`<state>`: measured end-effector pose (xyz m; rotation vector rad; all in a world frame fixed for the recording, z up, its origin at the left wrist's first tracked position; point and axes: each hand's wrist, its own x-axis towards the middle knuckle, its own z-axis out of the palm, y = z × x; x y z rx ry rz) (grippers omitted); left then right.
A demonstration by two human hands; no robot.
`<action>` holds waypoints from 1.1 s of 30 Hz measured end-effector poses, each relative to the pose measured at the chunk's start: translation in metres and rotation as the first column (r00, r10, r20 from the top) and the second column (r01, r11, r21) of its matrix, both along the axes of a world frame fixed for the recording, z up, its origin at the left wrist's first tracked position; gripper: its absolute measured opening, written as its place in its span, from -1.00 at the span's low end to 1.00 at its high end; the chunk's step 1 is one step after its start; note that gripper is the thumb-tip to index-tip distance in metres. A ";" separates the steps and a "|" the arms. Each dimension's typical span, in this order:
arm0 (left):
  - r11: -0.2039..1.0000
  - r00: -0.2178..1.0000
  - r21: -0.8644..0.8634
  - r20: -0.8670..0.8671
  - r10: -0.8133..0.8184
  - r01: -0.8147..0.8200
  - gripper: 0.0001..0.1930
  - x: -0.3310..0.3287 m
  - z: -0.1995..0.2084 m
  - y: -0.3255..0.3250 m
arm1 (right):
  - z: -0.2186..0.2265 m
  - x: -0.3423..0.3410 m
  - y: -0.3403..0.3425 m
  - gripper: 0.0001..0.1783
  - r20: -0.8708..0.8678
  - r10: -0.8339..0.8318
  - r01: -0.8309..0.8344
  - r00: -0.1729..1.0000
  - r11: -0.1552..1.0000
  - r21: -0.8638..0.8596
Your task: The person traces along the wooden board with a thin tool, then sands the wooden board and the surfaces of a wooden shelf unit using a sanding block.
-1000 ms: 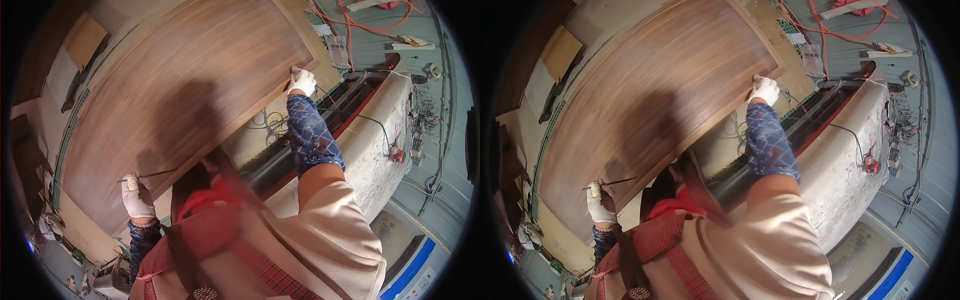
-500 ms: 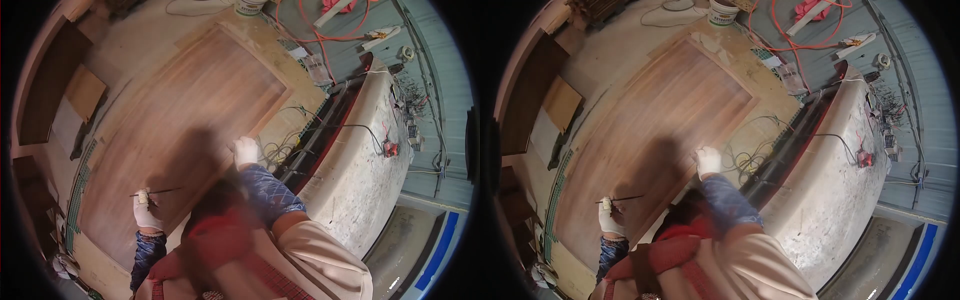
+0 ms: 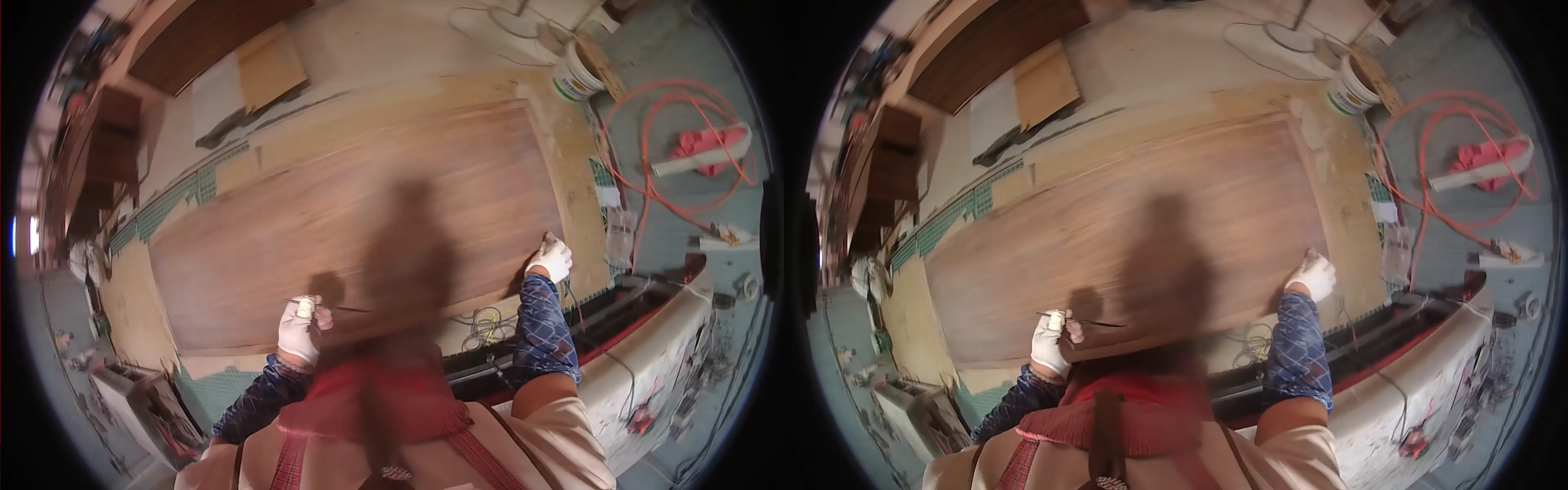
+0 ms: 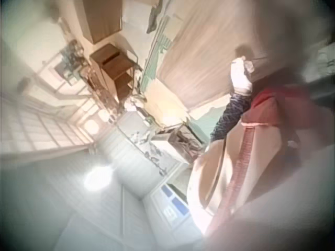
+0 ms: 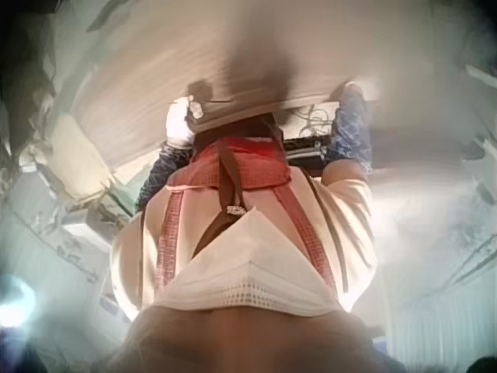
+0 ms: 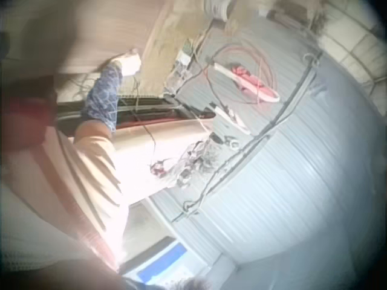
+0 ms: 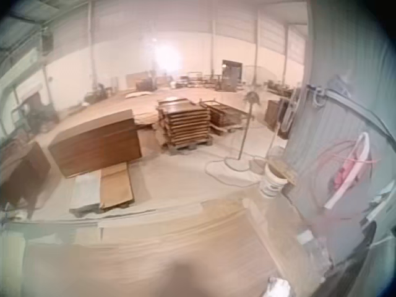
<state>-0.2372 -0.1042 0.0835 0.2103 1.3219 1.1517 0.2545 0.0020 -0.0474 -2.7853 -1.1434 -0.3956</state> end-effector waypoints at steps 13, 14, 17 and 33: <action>0.978 0.980 0.128 -0.091 0.178 -0.165 -0.86 0.052 -0.034 0.116 | 0.026 -0.101 0.129 -0.75 -0.147 0.430 -0.424 0.891 0.903 0.070; 0.975 0.983 0.209 -0.152 0.106 -0.073 -0.86 0.054 -0.035 0.138 | 0.034 -0.102 0.135 -0.73 -0.147 0.404 -0.412 0.903 0.911 -0.024; 0.992 0.965 0.121 -0.253 0.065 -0.035 -0.87 0.096 -0.023 0.233 | 0.029 -0.100 0.138 -0.71 -0.218 0.342 -0.349 0.914 0.937 0.008; 0.895 0.962 0.372 -0.209 -0.177 0.246 -0.88 0.169 -0.128 0.392 | 0.022 -0.097 0.146 -0.67 -0.334 0.332 -0.336 0.882 0.941 0.048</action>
